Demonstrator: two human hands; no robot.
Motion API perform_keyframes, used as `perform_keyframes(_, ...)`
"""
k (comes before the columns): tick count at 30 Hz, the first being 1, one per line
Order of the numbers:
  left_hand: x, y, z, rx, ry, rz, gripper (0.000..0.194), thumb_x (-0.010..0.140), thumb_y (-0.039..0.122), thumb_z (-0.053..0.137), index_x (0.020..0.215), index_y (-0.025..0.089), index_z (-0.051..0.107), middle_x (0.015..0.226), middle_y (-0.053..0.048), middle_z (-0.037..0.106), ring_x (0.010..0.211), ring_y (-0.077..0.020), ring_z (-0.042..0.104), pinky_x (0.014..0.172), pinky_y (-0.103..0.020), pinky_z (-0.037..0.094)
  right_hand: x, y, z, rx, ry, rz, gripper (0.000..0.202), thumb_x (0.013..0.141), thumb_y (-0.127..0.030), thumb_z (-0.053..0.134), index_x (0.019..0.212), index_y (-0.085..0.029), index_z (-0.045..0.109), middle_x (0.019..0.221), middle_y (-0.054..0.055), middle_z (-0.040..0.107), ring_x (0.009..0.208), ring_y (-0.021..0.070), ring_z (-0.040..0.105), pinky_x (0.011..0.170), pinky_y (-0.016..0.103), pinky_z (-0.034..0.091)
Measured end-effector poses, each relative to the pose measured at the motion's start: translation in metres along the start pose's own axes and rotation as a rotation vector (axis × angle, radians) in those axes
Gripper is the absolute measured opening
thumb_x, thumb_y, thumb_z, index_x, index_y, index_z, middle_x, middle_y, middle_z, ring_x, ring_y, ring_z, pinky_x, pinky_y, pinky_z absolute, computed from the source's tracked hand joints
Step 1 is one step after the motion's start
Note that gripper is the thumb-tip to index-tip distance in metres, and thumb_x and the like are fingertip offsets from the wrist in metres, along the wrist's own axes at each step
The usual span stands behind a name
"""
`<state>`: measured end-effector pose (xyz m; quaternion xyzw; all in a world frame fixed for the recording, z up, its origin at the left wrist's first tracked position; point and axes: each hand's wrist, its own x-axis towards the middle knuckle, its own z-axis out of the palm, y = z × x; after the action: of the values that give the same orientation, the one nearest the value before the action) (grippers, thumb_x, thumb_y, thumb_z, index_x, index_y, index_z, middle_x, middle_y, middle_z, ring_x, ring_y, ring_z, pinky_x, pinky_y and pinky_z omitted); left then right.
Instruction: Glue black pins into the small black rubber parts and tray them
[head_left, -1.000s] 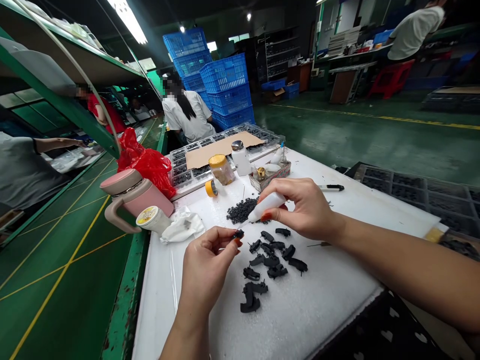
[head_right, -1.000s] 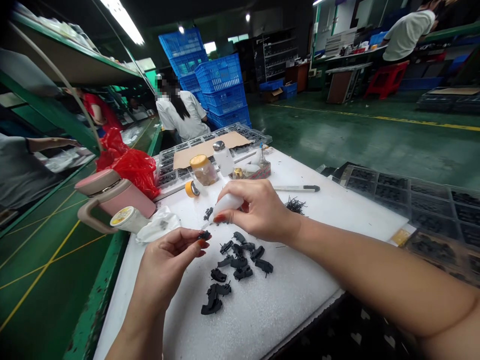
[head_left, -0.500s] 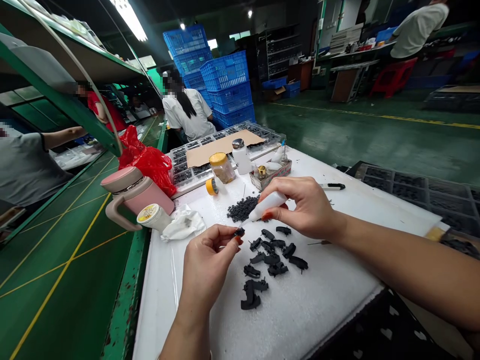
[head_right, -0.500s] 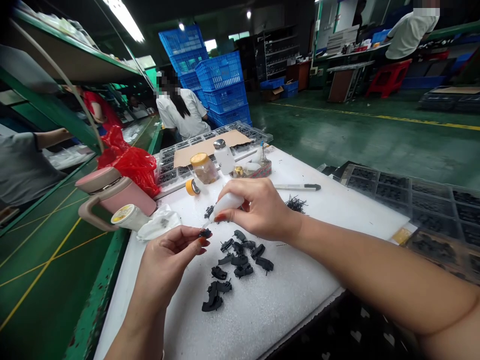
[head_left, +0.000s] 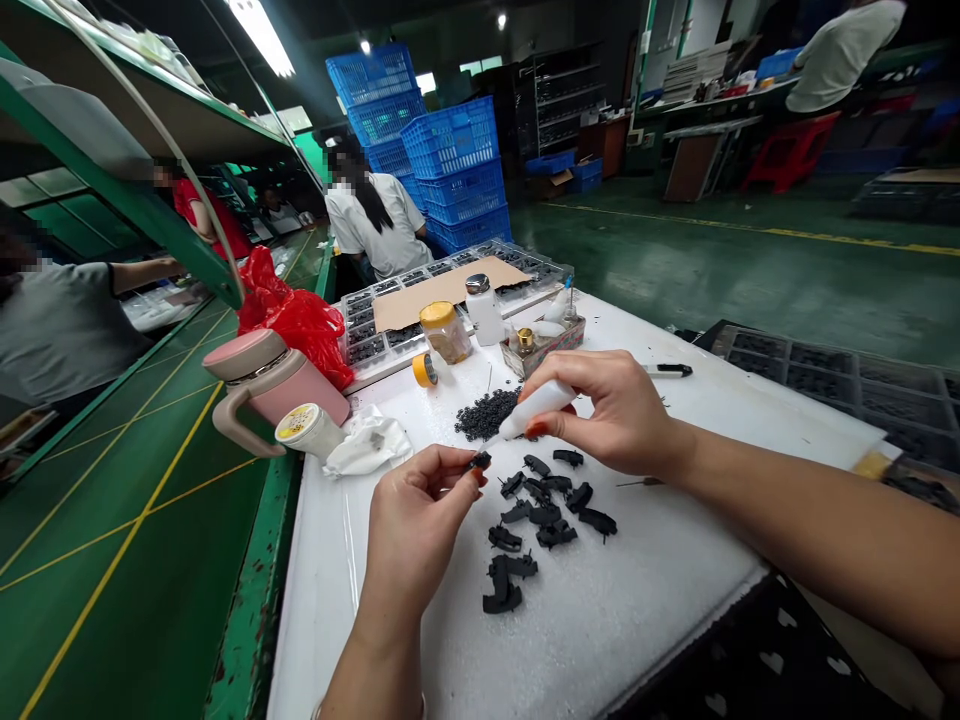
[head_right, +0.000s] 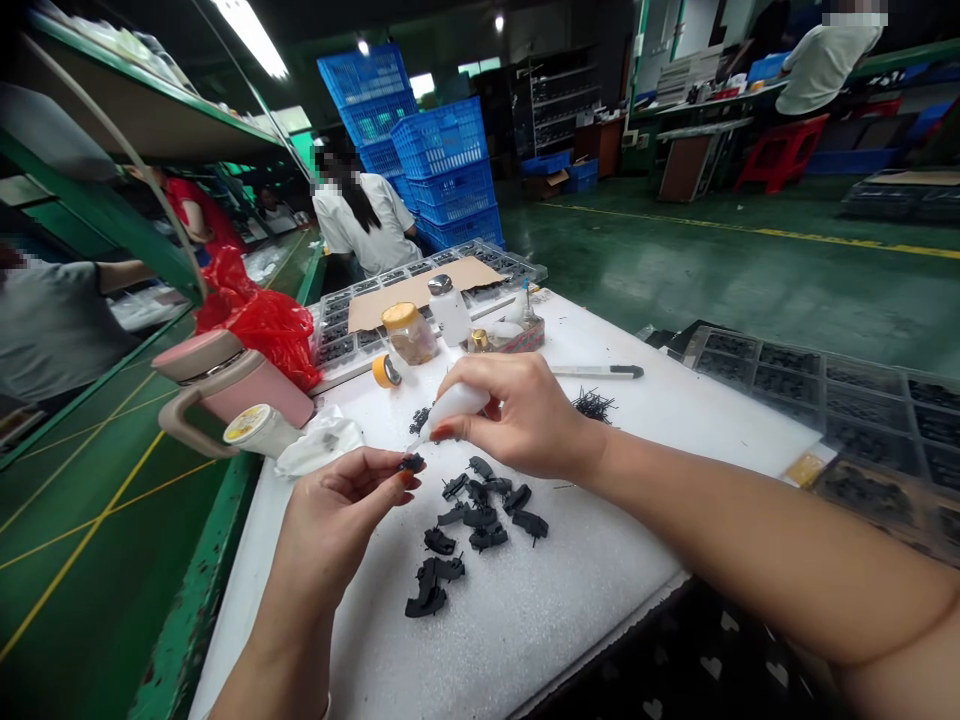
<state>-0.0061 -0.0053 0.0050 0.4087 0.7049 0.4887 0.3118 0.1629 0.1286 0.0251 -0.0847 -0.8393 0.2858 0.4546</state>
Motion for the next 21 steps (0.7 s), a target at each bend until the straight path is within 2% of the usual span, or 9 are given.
perform_keyframes(21, 0.0004, 0.0013, 0.0005, 0.019, -0.005, -0.001, 0.019, 0.071, 0.028, 0.07, 0.086, 0.016, 0.068, 0.078, -0.004, 0.07, 0.07, -0.017, 0.064, 0.066, -0.025, 0.051, -0.0006, -0.0005, -0.0002, 0.0, 0.006, -0.02, 0.009, 0.076, -0.024, 0.07, 0.075, -0.016, 0.065, 0.07, 0.0, 0.062, 0.058, 0.0098, 0.05, 0.055, 0.025, 0.038)
